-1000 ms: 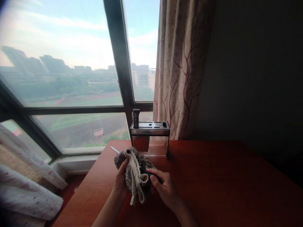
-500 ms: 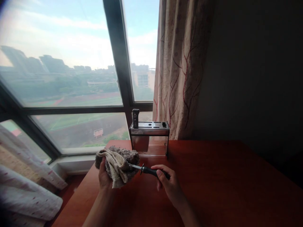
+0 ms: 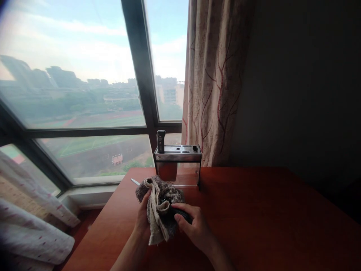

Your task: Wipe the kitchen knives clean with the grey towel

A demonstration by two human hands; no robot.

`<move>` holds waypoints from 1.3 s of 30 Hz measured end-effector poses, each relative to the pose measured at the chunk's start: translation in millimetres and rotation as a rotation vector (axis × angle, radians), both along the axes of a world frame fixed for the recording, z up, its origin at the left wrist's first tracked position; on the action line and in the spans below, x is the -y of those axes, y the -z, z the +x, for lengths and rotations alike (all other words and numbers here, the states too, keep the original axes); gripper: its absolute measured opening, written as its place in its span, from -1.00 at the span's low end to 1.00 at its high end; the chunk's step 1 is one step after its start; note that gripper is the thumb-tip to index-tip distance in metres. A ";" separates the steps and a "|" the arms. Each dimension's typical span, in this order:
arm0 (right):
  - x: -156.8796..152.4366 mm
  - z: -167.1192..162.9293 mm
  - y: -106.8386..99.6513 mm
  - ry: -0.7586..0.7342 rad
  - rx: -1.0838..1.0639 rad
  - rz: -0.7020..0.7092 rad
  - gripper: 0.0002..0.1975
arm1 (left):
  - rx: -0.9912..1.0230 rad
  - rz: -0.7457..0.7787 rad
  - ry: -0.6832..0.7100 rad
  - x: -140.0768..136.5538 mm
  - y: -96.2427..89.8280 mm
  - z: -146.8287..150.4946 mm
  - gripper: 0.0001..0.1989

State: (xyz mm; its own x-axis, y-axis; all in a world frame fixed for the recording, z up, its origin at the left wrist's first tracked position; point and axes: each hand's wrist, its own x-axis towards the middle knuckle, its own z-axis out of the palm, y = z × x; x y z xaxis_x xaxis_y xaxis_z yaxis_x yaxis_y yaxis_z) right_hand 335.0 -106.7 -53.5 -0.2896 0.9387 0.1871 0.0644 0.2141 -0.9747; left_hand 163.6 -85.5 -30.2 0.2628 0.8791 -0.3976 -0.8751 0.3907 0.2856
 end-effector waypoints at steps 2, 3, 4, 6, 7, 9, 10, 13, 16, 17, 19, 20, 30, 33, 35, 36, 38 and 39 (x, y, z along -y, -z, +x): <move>-1.5 2.4 -1.4 -0.022 -0.025 -0.026 -0.63 | -0.018 -0.007 -0.058 -2.3 -2.3 -4.5 -0.70; -2.4 3.8 -2.0 -0.024 -0.036 -0.037 -0.64 | -0.025 -0.006 -0.097 -4.0 -2.8 -8.1 -0.73; -3.3 5.6 -2.7 -0.019 -0.046 -0.044 -0.64 | -0.031 -0.001 -0.141 -6.2 -2.7 -12.7 -0.75; -5.1 10.1 -4.7 0.002 -0.059 -0.056 -0.64 | -0.042 0.016 -0.249 -11.5 -0.9 -25.3 -0.75; -6.0 12.8 -5.9 0.018 -0.070 -0.065 -0.64 | -0.051 0.030 -0.305 -14.4 0.7 -33.1 -0.74; -7.8 18.3 -8.3 0.054 -0.109 -0.084 -0.64 | -0.073 0.062 -0.410 -19.9 4.3 -50.0 -0.72; -8.6 20.7 -9.1 0.074 -0.136 -0.089 -0.64 | -0.076 0.079 -0.461 -22.3 6.2 -58.2 -0.73; -11.0 25.0 -8.5 0.119 -0.221 -0.089 -0.65 | -0.092 0.129 -0.558 -27.0 11.8 -76.3 -0.72; -12.9 24.7 -6.0 0.123 -0.262 -0.090 -0.67 | -0.084 0.174 -0.563 -28.5 17.2 -81.8 -0.71; -13.2 24.1 -5.7 0.121 -0.265 -0.093 -0.67 | -0.066 0.189 -0.556 -28.6 18.8 -81.8 -0.71; -13.0 22.2 -6.3 0.114 -0.262 -0.099 -0.66 | -0.022 0.206 -0.561 -28.8 21.3 -80.9 -0.71; -12.5 21.0 -7.1 0.109 -0.253 -0.100 -0.66 | -0.001 0.211 -0.566 -28.7 22.0 -80.3 -0.71; -2.7 -4.2 9.3 0.008 -0.080 -0.036 -0.61 | -0.032 0.078 -0.313 -11.7 7.6 -29.4 -0.74; -5.8 -1.4 11.0 0.062 -0.117 -0.045 -0.61 | -0.091 0.035 -0.119 -4.8 6.5 -3.8 -0.74; -8.2 1.9 7.8 0.091 -0.124 -0.015 -0.62 | -0.128 0.010 -0.064 -2.2 8.1 6.4 -0.73; -9.0 3.0 5.7 0.095 -0.119 0.011 -0.63 | -0.145 0.000 -0.065 -1.5 9.1 9.1 -0.75; -9.1 3.1 2.0 0.078 -0.101 0.055 -0.65 | -0.175 -0.011 -0.100 -1.3 10.6 10.3 -0.79; -8.4 2.3 0.7 0.061 -0.093 0.060 -0.65 | -0.188 -0.012 -0.123 -1.5 10.8 9.4 -0.82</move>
State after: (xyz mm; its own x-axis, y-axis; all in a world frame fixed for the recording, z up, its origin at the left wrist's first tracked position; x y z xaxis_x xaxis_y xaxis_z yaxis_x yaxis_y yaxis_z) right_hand 337.3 -98.3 -54.3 -0.2110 0.9405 0.2665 -0.0107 0.2704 -0.9627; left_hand 173.0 -84.0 -41.0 0.0740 0.8949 -0.4401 -0.8481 0.2887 0.4443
